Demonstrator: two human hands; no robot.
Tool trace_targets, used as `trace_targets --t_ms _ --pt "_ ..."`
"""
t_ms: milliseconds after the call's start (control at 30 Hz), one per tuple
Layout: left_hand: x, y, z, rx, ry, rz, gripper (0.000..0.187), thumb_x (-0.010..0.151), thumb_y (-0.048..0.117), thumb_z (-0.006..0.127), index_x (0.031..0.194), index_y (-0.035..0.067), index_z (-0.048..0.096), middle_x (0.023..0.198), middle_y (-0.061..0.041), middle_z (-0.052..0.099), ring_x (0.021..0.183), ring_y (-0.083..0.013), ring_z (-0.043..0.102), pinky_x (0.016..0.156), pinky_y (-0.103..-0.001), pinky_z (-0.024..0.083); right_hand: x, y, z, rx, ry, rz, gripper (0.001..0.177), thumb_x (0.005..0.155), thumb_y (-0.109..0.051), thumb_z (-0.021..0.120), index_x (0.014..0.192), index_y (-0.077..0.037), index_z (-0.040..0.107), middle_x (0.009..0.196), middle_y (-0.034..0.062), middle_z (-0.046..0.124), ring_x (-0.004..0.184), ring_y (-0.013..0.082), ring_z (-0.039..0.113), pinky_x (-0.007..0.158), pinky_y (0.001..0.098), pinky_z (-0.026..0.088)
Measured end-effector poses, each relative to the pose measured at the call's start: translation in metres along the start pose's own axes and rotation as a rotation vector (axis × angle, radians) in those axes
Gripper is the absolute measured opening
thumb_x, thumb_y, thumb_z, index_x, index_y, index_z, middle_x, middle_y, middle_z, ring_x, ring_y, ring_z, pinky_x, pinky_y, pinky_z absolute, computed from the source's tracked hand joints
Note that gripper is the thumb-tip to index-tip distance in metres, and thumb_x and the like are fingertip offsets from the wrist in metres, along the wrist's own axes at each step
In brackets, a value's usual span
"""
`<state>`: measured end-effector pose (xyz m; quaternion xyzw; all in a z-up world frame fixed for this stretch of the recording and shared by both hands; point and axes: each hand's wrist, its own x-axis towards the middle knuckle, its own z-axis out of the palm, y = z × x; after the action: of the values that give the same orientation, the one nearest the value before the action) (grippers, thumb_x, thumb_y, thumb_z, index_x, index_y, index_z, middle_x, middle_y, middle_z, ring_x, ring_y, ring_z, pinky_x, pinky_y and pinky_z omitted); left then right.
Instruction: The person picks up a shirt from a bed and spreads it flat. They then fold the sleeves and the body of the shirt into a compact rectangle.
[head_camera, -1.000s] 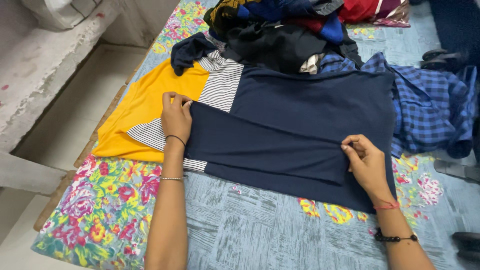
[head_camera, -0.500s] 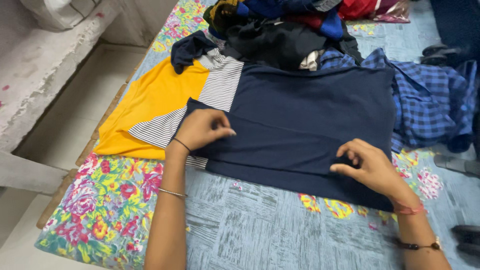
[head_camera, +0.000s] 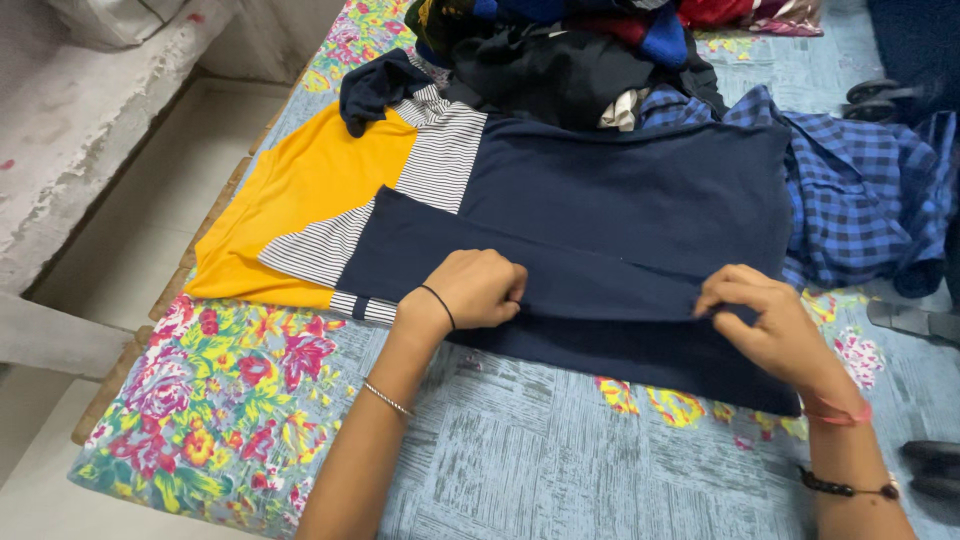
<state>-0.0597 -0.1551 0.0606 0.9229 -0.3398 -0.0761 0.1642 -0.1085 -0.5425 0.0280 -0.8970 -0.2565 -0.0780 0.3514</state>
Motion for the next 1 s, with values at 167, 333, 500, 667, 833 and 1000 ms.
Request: trace_targets --t_ms 167,333,500,667,833,1000 --pt "0.000 0.014 -0.006 -0.098 -0.112 0.001 0.023 0.080 0.033 0.078 0.081 0.010 0.073 0.077 -0.006 0.076 0.076 -0.0253 0.073 0.070 -0.039 0.056 -0.003 0.018 -0.002 0.014 -0.206 0.119 0.014 0.072 -0.002 0.064 0.077 -0.004 0.077 0.086 0.0065 0.073 0.089 0.0212 0.069 0.079 0.0327 0.053" --pt "0.006 0.013 0.002 -0.170 -0.118 -0.047 0.028 0.081 0.039 0.078 0.084 0.011 0.075 0.076 -0.004 0.075 0.075 -0.0220 0.073 0.071 -0.036 0.056 -0.001 0.015 0.014 0.030 -0.059 0.604 0.018 0.091 -0.019 0.069 0.100 -0.005 0.078 0.080 0.0130 0.077 0.074 0.0273 0.067 0.067 0.0374 0.051" --pt "0.009 0.011 0.006 -0.143 -0.069 -0.035 0.026 0.084 0.037 0.077 0.088 0.011 0.075 0.075 -0.003 0.075 0.075 -0.0216 0.073 0.071 -0.036 0.055 0.003 0.007 0.043 -0.299 0.290 0.347 0.023 0.104 -0.025 0.065 0.106 -0.005 0.075 0.096 0.0128 0.075 0.090 0.0262 0.071 0.081 0.0360 0.054" --pt "0.013 0.014 0.011 -0.127 -0.142 0.015 0.028 0.077 0.034 0.081 0.092 0.012 0.073 0.074 -0.002 0.075 0.075 -0.0216 0.072 0.070 -0.037 0.054 0.009 -0.011 0.050 -0.424 0.204 0.413 0.030 0.089 -0.031 0.077 0.104 -0.005 0.074 0.092 0.0153 0.071 0.081 0.0301 0.070 0.071 0.0396 0.054" --pt "0.015 0.019 0.016 -0.122 -0.118 0.041 0.020 0.082 0.031 0.077 0.088 0.011 0.075 0.074 -0.003 0.075 0.076 -0.0227 0.072 0.071 -0.039 0.054 0.009 -0.002 0.046 -0.273 0.394 0.499 0.027 0.095 -0.026 0.078 0.099 -0.002 0.067 0.083 0.0154 0.072 0.072 0.0285 0.071 0.067 0.0386 0.055" --pt "0.020 0.026 0.031 -0.100 0.098 0.152 0.016 0.092 0.026 0.070 0.092 0.010 0.072 0.086 -0.005 0.074 0.083 -0.0266 0.071 0.075 -0.042 0.054 0.007 0.008 0.051 -0.238 0.400 0.465 0.029 0.095 -0.025 0.075 0.113 -0.004 0.067 0.078 0.0143 0.072 0.070 0.0269 0.073 0.065 0.0373 0.055"
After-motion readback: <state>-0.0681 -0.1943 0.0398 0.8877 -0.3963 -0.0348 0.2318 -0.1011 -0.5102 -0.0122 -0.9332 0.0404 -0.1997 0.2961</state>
